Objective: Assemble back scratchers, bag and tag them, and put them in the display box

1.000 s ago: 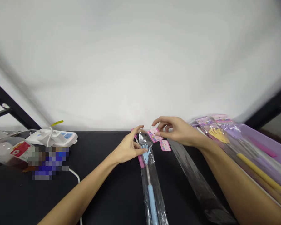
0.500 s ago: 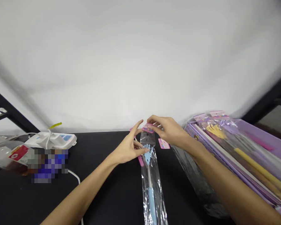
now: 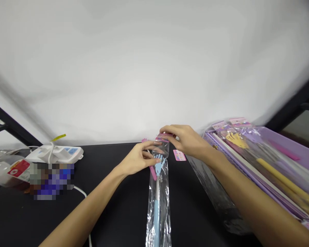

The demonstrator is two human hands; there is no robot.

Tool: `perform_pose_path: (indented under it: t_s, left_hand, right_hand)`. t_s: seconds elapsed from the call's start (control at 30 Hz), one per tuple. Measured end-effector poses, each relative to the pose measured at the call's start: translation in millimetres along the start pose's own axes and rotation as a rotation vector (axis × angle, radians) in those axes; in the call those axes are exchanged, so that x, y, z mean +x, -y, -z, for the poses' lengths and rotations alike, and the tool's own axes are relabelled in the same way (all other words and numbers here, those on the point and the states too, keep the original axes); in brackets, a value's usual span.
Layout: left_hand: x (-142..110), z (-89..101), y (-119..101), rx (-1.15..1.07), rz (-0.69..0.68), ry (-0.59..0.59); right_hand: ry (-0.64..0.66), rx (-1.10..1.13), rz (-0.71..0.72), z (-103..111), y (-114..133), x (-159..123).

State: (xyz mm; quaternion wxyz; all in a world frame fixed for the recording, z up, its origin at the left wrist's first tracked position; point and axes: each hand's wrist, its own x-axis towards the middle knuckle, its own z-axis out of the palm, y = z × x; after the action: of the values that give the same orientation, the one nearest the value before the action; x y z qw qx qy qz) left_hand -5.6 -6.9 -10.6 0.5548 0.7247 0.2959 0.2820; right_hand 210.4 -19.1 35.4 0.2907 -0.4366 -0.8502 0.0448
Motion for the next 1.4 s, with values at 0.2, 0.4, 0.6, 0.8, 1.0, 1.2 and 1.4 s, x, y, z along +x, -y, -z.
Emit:
perform_pose_path:
  t_s: [0.2,0.4,0.6,0.8,1.0,1.2,1.4]
  left_hand:
    - [-1.3,-0.8,3.1,-0.048,-0.025,-0.008]
    - [-1.8,0.8,0.4,-0.06,-0.047,0.004]
    - [-4.0,2.7,-4.9,-0.042,-0.051,-0.023]
    - [-5.5,2.3,-7.2,-0.057,-0.021,-0.016]
    - [-3.8,1.0,-6.4,-0.024,-0.033,-0.05]
    - [-3.6,2.3,-8.5,0.012,-0.056,-0.059]
    - [-4.2,1.3,-6.9,0.009,-0.024,-0.078]
  right_hand:
    - [-0.03,0.137,-0.059,3.0,-1.3,-1.0]
    - [-0.011,0.126,-0.062,6.2,0.4,-1.5]
    - [0.001,0.343,-0.128,2.7,1.6,-0.5]
    - [-0.006,0.355,-0.168,5.2,3.2,-0.8]
    - [0.036,0.384,-0.178,1.9,0.3,-0.8]
    - [0.032,0.434,-0.179,0.9,-3.5,-0.2]
    - [0.034,0.526,-0.261,1.8,-2.0,0.0]
